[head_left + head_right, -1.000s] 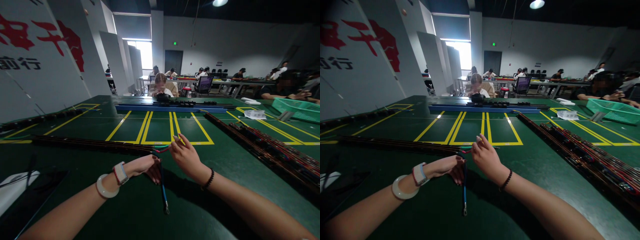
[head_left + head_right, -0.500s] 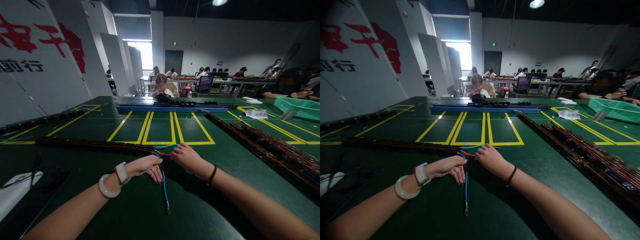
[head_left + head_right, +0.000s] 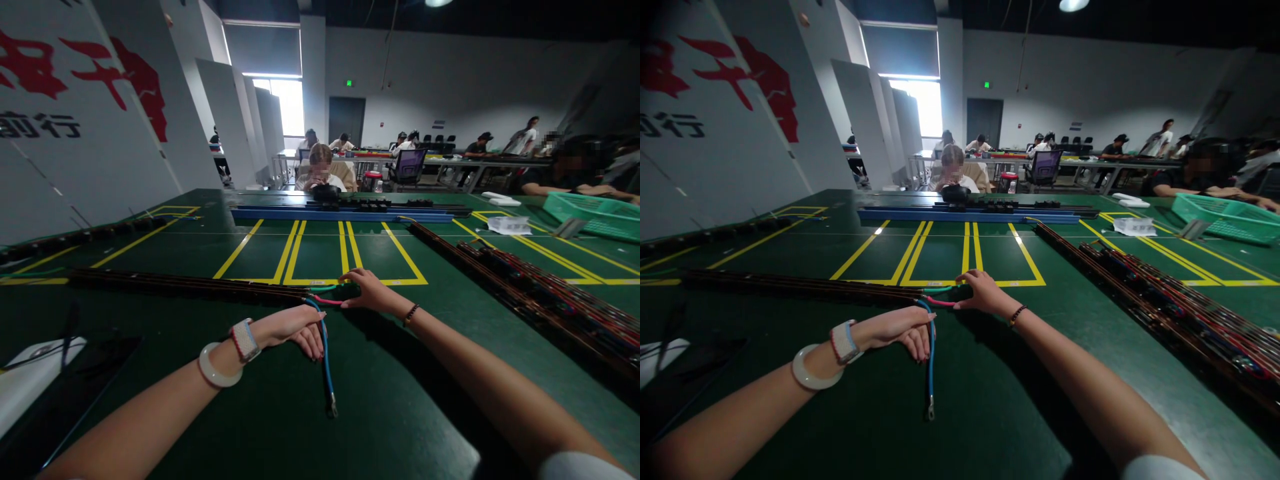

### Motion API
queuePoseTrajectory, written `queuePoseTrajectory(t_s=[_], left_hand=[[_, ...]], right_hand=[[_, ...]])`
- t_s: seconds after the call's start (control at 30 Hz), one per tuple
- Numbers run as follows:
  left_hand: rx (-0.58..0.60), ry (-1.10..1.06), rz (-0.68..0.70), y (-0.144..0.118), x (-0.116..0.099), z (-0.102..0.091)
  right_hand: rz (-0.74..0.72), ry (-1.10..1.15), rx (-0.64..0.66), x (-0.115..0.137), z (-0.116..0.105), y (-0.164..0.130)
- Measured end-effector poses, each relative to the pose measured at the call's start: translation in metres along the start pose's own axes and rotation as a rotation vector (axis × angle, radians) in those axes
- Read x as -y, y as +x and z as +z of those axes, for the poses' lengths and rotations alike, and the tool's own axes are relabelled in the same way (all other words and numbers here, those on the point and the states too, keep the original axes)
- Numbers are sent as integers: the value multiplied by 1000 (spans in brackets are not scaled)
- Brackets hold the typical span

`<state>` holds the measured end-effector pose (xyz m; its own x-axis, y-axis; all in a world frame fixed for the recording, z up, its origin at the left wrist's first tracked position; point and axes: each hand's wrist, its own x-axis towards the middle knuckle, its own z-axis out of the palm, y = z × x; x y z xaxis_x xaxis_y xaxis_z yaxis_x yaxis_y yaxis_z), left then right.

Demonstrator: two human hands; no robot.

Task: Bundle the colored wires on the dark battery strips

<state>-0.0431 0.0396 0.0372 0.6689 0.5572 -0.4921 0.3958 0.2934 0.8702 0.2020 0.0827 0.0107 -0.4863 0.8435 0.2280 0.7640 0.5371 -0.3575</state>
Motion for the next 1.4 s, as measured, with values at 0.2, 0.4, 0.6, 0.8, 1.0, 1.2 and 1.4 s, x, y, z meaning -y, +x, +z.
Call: queuePoseTrajectory(t_s=[0.2, 0.4, 0.6, 0.8, 1.0, 1.2, 1.4], left_hand=[[-34, -52, -14, 6, 1, 3], [-67, -147, 30, 10, 0, 10], [-53, -245, 46, 15, 3, 11], [-74, -308, 49, 10, -3, 18], [-47, -306, 58, 4, -9, 22], [-26, -312, 105, 7, -2, 19], [-25, -611, 100, 10, -1, 30]], right_hand=[[143, -93, 117, 4, -3, 4], [154, 82, 288, 19, -9, 2], [100, 175, 340, 30, -10, -3], [90, 241, 411, 47, -13, -10], [74, 31, 357, 65, -11, -17], [147, -138, 234, 77, -12, -23], [155, -365, 204, 91, -14, -24]])
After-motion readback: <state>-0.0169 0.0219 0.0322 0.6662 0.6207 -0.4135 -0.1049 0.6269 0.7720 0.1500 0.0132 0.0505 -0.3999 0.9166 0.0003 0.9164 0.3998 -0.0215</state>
